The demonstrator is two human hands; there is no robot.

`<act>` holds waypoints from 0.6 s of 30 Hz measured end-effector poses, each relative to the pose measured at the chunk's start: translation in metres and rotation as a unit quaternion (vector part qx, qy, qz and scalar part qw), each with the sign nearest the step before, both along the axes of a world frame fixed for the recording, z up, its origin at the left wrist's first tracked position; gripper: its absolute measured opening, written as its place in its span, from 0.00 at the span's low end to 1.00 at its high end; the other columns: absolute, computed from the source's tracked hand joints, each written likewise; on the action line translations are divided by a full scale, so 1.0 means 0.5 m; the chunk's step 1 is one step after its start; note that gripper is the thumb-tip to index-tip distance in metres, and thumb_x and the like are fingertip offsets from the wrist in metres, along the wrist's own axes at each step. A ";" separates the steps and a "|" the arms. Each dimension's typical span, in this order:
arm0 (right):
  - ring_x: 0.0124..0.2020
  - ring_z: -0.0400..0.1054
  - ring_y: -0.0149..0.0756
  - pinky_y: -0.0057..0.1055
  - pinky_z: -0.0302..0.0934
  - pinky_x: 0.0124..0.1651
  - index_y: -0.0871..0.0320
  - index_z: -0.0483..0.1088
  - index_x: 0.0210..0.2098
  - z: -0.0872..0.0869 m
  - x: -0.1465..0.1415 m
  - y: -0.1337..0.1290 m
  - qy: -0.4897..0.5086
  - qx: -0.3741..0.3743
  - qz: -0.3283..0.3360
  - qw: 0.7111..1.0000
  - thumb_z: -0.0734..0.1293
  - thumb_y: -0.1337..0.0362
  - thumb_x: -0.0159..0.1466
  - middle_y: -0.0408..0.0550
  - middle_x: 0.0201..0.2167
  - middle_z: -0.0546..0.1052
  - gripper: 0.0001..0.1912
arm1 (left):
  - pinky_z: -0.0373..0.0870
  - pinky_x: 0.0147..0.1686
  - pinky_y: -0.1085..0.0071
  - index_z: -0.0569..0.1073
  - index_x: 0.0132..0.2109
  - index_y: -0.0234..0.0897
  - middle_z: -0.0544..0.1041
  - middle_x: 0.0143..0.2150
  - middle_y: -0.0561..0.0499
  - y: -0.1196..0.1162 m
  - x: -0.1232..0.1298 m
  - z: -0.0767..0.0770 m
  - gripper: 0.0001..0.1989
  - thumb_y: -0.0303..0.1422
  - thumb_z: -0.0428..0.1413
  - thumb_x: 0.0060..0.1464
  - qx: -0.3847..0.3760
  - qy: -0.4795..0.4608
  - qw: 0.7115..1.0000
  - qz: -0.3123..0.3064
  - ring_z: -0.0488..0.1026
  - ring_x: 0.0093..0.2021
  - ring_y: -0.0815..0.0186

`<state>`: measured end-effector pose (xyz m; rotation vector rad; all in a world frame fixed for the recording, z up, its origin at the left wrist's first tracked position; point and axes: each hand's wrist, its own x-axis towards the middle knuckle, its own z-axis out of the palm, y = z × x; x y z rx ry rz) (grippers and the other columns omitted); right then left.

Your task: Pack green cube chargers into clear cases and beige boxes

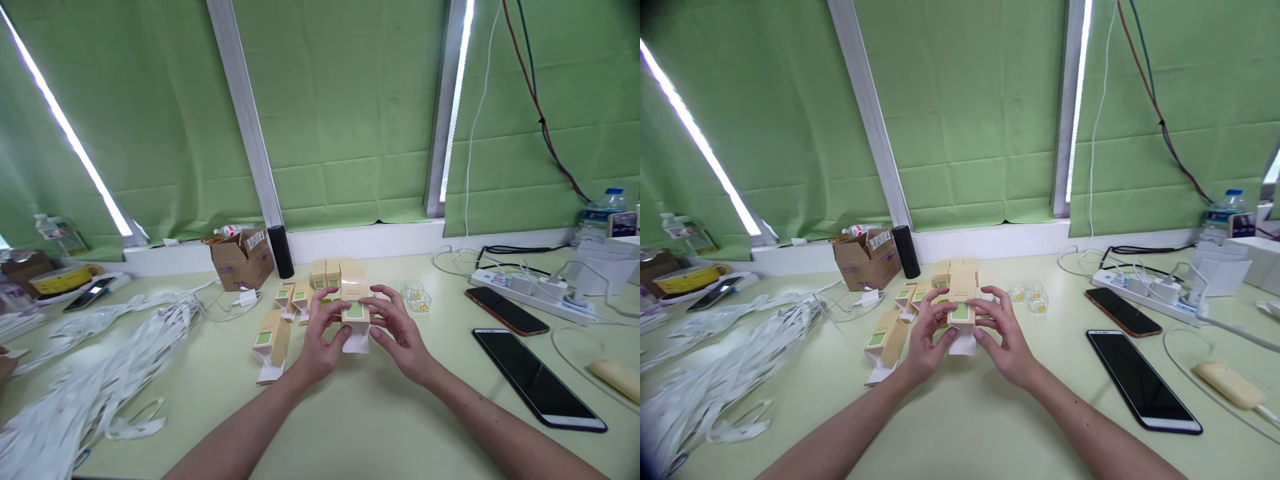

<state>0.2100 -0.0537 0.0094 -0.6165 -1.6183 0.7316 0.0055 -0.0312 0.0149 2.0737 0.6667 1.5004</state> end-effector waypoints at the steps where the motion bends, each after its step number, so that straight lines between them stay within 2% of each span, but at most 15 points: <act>1: 0.69 0.60 0.51 0.45 0.73 0.60 0.44 0.71 0.61 0.000 0.001 0.001 0.000 0.002 0.006 1.000 0.66 0.52 0.72 0.55 0.66 0.56 0.19 | 0.79 0.52 0.57 0.74 0.57 0.42 0.59 0.67 0.38 0.000 0.001 0.000 0.14 0.34 0.58 0.66 0.002 -0.002 1.000 0.003 0.70 0.64 0.50; 6: 0.56 0.72 0.44 0.47 0.73 0.60 0.43 0.70 0.62 -0.007 0.003 0.006 -0.002 -0.007 0.014 1.000 0.68 0.55 0.72 0.54 0.67 0.55 0.20 | 0.79 0.51 0.60 0.76 0.55 0.42 0.61 0.64 0.39 0.004 0.005 -0.001 0.12 0.32 0.58 0.66 0.016 -0.012 1.000 0.024 0.68 0.65 0.51; 9: 0.50 0.75 0.40 0.47 0.74 0.59 0.43 0.70 0.62 -0.010 0.003 0.008 -0.002 -0.015 0.014 1.000 0.68 0.56 0.71 0.53 0.67 0.55 0.20 | 0.79 0.50 0.61 0.76 0.55 0.42 0.62 0.63 0.39 0.006 0.007 -0.004 0.12 0.30 0.58 0.66 0.019 -0.019 0.999 0.032 0.67 0.65 0.52; 18: 0.48 0.76 0.39 0.47 0.75 0.56 0.40 0.71 0.61 -0.012 0.000 0.011 0.014 -0.023 0.012 1.000 0.70 0.59 0.71 0.51 0.65 0.56 0.20 | 0.78 0.49 0.63 0.77 0.54 0.43 0.63 0.62 0.40 0.007 0.009 -0.007 0.12 0.28 0.58 0.65 0.023 -0.023 0.999 0.031 0.65 0.66 0.51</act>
